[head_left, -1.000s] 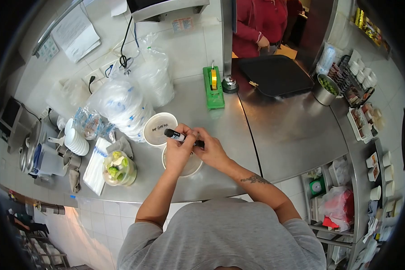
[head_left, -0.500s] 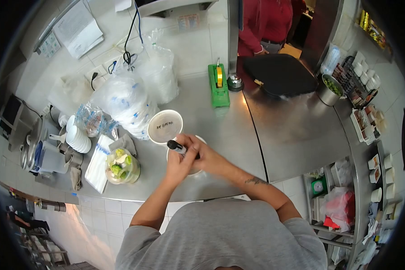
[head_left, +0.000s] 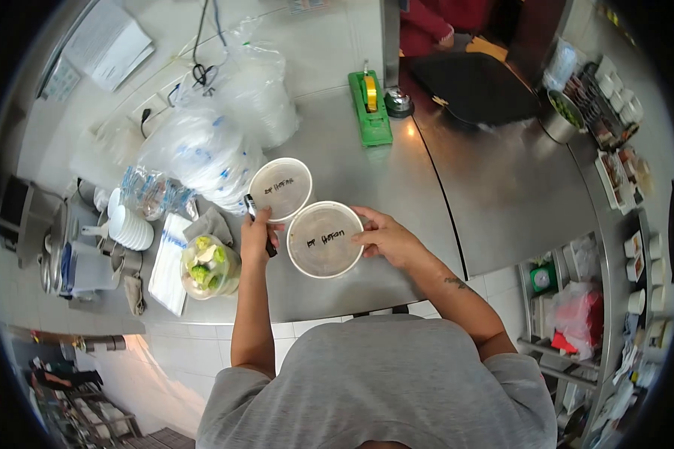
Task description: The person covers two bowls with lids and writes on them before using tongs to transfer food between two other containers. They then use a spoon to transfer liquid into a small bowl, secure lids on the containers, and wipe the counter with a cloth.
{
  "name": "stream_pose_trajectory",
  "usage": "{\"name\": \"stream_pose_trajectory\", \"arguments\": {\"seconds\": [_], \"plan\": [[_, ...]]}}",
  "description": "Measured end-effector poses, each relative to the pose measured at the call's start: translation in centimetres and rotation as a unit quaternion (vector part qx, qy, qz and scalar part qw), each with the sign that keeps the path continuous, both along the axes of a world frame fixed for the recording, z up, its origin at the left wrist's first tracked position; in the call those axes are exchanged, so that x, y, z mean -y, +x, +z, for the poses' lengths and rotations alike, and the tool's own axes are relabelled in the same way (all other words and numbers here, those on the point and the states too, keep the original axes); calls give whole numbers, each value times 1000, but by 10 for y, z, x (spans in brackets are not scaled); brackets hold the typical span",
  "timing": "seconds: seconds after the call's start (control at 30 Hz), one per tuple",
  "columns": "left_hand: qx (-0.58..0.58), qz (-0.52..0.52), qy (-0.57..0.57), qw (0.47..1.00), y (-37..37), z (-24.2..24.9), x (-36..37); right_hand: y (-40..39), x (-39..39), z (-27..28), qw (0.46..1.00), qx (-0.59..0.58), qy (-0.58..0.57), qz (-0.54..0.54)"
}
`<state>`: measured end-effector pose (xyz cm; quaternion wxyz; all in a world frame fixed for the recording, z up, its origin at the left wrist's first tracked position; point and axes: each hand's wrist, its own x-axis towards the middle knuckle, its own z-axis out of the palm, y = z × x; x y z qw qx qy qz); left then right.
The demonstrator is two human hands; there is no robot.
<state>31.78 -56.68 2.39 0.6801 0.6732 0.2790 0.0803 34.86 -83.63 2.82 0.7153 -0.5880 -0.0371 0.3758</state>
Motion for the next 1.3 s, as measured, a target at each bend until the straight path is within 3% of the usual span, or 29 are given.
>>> {"name": "stream_pose_trajectory", "arguments": {"seconds": [0.07, 0.23, 0.43, 0.7, 1.0, 1.17, 1.3], "plan": [[-13, -17, -61, 998, 7, -5, -12, -6, 5, 2, 998, -35, 40, -18], [-20, -66, -56, 996, 16, -1, -15, -14, 34, -5, 993, -38, 63, -97], [-45, -145, -87, 985, 28, -3, 43, -17, 135, -8, 960, -22, 85, -265], [-43, -264, -126, 955, 77, -2, 235, -10, 316, -17, 857, 13, 123, -500], [-37, -361, -142, 921, 149, -12, 462, 17, 486, -27, 683, 67, 151, -712], [-34, -412, -137, 900, 180, -13, 575, 18, 562, -27, 638, 113, 148, -747], [-23, -457, -157, 875, 197, -14, 661, 2, 622, -37, 562, 109, 152, -805]]}}
